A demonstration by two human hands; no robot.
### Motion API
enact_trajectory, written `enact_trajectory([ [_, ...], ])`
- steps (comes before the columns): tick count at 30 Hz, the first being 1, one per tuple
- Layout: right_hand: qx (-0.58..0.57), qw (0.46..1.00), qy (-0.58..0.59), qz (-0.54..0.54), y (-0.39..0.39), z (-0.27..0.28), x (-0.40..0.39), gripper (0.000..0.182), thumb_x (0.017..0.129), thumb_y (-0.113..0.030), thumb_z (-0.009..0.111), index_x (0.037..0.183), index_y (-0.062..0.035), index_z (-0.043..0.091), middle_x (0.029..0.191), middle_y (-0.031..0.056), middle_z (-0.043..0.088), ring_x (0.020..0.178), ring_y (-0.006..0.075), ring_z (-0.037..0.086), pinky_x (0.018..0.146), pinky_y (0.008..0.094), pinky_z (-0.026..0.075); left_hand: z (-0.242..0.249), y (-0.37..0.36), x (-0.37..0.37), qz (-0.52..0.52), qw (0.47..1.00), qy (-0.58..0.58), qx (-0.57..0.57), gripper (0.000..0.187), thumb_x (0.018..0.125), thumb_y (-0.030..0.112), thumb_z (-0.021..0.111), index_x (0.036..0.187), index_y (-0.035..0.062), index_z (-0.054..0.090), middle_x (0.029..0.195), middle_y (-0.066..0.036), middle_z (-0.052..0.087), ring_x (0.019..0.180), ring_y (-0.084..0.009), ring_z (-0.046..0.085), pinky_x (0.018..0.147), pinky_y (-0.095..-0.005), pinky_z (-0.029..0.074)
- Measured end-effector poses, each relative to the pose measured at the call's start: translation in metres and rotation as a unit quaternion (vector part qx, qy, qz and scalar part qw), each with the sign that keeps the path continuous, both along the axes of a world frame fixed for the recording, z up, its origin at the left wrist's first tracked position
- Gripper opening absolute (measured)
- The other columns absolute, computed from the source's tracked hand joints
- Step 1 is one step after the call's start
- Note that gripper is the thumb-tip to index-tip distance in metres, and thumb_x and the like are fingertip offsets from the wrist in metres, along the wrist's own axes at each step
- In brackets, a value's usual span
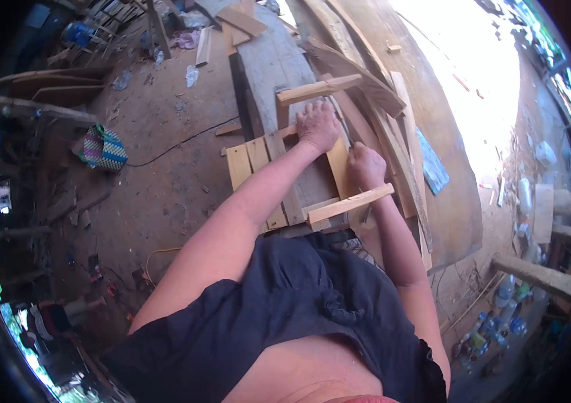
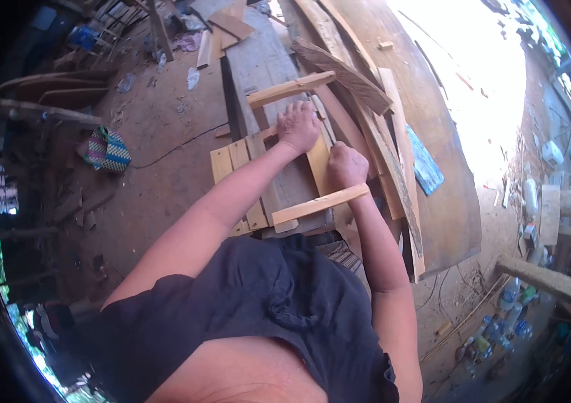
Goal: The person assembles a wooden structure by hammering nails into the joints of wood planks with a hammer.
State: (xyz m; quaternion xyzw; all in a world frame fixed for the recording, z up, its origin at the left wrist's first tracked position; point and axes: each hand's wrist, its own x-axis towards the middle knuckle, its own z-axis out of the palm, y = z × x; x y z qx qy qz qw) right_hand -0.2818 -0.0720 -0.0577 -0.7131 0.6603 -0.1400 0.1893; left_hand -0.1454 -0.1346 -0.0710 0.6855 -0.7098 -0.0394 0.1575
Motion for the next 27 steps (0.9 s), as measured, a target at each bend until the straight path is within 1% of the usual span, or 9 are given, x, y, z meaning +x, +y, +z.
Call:
enact_trajectory([
  [7, 0.015, 0.998, 0.042, 0.035, -0.002, -0.013, 0.004, 0.032, 0.087, -0.031, 0.039, 0.09, -0.0066, 0.059, 0.086, 0.0225, 0.062, 0.084, 0.0412, 0.059, 0.072, 0.0498, 0.046, 0.002, 0.0, 0.012, -0.008, 0.996, 0.07, 0.046, 0.034, 0.079, 0.024, 0.049, 0.108, 0.0079, 0.054, 0.112, -0.012, 0.053, 0.107, -0.0264, 0.049, 0.09, -0.0472, 0.036],
  [11, 0.05, 0.996, 0.044, 0.058, -0.016, -0.035, -0.007, 0.04, 0.088, -0.036, 0.039, 0.112, -0.0105, 0.058, 0.089, 0.0219, 0.062, 0.087, 0.0412, 0.058, 0.074, 0.0499, 0.044, -0.008, 0.002, 0.011, 0.015, 0.996, 0.087, 0.021, 0.038, 0.079, 0.025, 0.048, 0.111, 0.0063, 0.055, 0.117, -0.012, 0.052, 0.111, -0.027, 0.045, 0.095, -0.0451, 0.028],
  [12, 0.027, 0.998, -0.011, 0.056, -0.009, -0.024, 0.0, 0.038, 0.089, -0.034, 0.04, 0.108, -0.008, 0.059, 0.088, 0.0221, 0.062, 0.087, 0.041, 0.058, 0.073, 0.0492, 0.043, -0.002, 0.003, 0.011, 0.014, 0.995, 0.092, 0.032, 0.038, 0.079, 0.024, 0.047, 0.111, 0.0063, 0.056, 0.117, -0.011, 0.052, 0.111, -0.0265, 0.045, 0.094, -0.0445, 0.028],
  [14, 0.027, 0.997, 0.041, 0.062, -0.009, -0.025, 0.0, 0.035, 0.088, -0.031, 0.04, 0.097, -0.0041, 0.06, 0.081, 0.0223, 0.061, 0.08, 0.04, 0.058, 0.07, 0.0473, 0.042, -0.002, 0.004, 0.012, 0.017, 0.993, 0.107, 0.038, 0.039, 0.079, 0.025, 0.046, 0.111, 0.0064, 0.057, 0.118, -0.011, 0.052, 0.112, -0.026, 0.044, 0.094, -0.0444, 0.026],
  [17, 0.049, 0.998, -0.003, 0.034, 0.001, -0.004, 0.021, 0.036, 0.088, -0.031, 0.04, 0.096, -0.0029, 0.061, 0.077, 0.0205, 0.061, 0.074, 0.0366, 0.059, 0.068, 0.0447, 0.042, -0.003, 0.001, 0.013, 0.023, 0.993, 0.097, 0.062, 0.041, 0.079, 0.026, 0.044, 0.113, 0.0062, 0.057, 0.122, -0.013, 0.05, 0.116, -0.0267, 0.042, 0.096, -0.0458, 0.024],
  [18, 0.062, 0.997, -0.011, 0.038, -0.003, -0.009, 0.014, 0.036, 0.087, -0.031, 0.04, 0.096, -0.0026, 0.061, 0.077, 0.0198, 0.061, 0.073, 0.0352, 0.059, 0.067, 0.0439, 0.042, -0.009, 0.001, 0.011, 0.039, 0.996, 0.075, 0.0, 0.042, 0.08, 0.027, 0.043, 0.114, 0.0061, 0.057, 0.127, -0.015, 0.047, 0.12, -0.0281, 0.039, 0.097, -0.0465, 0.023],
  [19, 0.073, 0.996, -0.047, 0.018, -0.018, -0.045, -0.01, 0.035, 0.087, -0.03, 0.041, 0.098, -0.0025, 0.061, 0.078, 0.0187, 0.062, 0.073, 0.0335, 0.06, 0.067, 0.0431, 0.042, -0.001, 0.006, 0.017, 0.041, 0.996, 0.076, 0.011, 0.042, 0.08, 0.027, 0.043, 0.114, 0.0061, 0.057, 0.127, -0.015, 0.047, 0.12, -0.0281, 0.039, 0.097, -0.0465, 0.023],
  [22, 0.067, 0.996, -0.059, 0.03, -0.023, -0.061, -0.023, 0.035, 0.088, -0.027, 0.043, 0.103, 0.0003, 0.06, 0.085, 0.0211, 0.063, 0.08, 0.0351, 0.06, 0.071, 0.0416, 0.043, 0.045, 0.024, 0.036, -0.009, 0.988, 0.096, 0.12, 0.043, 0.083, 0.025, 0.042, 0.12, 0.0052, 0.052, 0.137, -0.013, 0.038, 0.125, -0.0237, 0.039, 0.103, -0.0397, 0.031],
  [27, 0.098, 0.991, -0.086, -0.01, -0.006, -0.034, -0.004, 0.035, 0.09, -0.028, 0.043, 0.107, -0.0019, 0.06, 0.083, 0.0174, 0.063, 0.076, 0.0281, 0.06, 0.07, 0.0375, 0.044, -0.016, -0.003, 0.008, 0.021, 0.995, 0.093, 0.026, 0.045, 0.082, 0.028, 0.042, 0.12, 0.0073, 0.054, 0.138, -0.016, 0.037, 0.129, -0.03, 0.03, 0.102, -0.0477, 0.019],
])
